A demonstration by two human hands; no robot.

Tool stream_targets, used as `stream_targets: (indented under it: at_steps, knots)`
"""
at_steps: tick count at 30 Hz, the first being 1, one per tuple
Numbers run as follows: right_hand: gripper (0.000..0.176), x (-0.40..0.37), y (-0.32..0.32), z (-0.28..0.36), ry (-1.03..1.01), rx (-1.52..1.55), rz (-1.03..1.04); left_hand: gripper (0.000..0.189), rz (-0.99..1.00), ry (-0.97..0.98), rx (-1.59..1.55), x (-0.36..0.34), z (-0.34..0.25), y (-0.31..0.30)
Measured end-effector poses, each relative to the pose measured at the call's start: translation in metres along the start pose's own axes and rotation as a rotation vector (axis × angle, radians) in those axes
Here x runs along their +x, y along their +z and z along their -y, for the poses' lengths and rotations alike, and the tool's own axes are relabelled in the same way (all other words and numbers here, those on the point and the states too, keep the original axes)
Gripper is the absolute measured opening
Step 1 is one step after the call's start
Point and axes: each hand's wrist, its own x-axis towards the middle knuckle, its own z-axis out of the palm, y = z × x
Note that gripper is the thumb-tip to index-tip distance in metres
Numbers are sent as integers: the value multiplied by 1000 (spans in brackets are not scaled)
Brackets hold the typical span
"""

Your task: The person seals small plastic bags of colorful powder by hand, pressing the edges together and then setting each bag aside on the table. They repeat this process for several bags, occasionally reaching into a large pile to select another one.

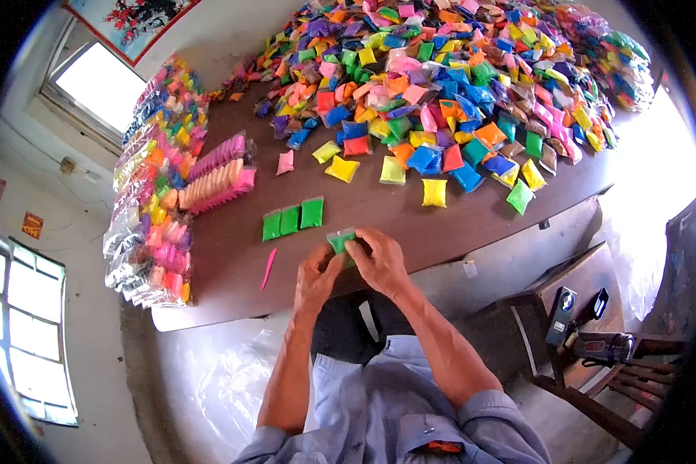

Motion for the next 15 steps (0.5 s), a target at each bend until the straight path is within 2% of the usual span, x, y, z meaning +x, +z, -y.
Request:
stream_targets:
  at_steps: [2,6,9,12,15]
  knots:
    - [26,-1,0,-2,-7,16,-1,24,27,-78,24,-1,4,0]
    - [27,-1,3,-9,-92,-25,-22,24,-28,-43,-31,-1,6,3]
    - [27,-3,5,-7,-43,-8,40,22,-20,-106,103,-3,8,-4]
    - [29,1,-1,-10,-6,2,110,22,-43,-107,-8,0,7,4]
    - [25,0,3,-5,2,-31,20,24,-30,-111,-75,-2,13,1]
